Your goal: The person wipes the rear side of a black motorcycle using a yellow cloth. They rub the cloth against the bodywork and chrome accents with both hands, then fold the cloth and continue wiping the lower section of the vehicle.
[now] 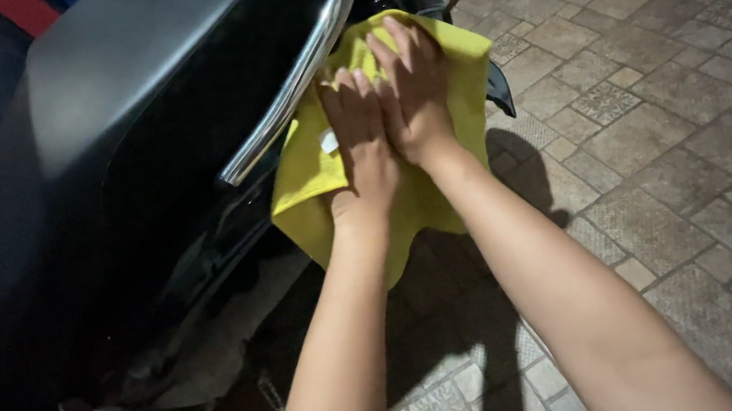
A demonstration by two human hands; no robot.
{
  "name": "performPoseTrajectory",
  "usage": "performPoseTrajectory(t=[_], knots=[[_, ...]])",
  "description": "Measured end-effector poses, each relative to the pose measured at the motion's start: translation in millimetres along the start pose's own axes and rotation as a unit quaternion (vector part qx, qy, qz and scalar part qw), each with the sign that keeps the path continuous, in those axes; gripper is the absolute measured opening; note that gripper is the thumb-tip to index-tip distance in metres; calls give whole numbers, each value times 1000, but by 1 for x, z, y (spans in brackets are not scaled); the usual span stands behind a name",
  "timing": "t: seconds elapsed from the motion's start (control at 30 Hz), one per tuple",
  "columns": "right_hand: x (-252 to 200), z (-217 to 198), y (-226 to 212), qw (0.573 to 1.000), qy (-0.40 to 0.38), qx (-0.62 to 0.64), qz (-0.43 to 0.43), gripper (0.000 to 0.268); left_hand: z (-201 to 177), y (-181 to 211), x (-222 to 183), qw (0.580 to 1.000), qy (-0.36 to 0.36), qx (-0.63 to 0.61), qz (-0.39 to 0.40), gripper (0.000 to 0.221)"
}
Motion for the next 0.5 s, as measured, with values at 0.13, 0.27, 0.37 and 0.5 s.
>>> performPoseTrajectory(t=[0.13,0.27,0.37,0.5], knots=[[-24,21,37,986,-11,-123,116,51,-29,6,-1,983,-101,105,115,64],[-59,38,87,986,40,-154,41,68,-9,2,-21,991,8,-32,129,50],[-71,42,65,994,32,-95,40,68,6,2,-36,987,-30,41,151,51],[-84,42,30,997,44,-9,60,77,31,4,-56,983,-80,-26,163,54]])
Point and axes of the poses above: each hand's wrist, its own x-axis towards the middle knuckle, its own z-axis out of the palm, y = z × x, the point moved 1 cm from there along x, towards the middle knuckle, and after that the axes turned 9 degrees about x, right-handed, at the moved point
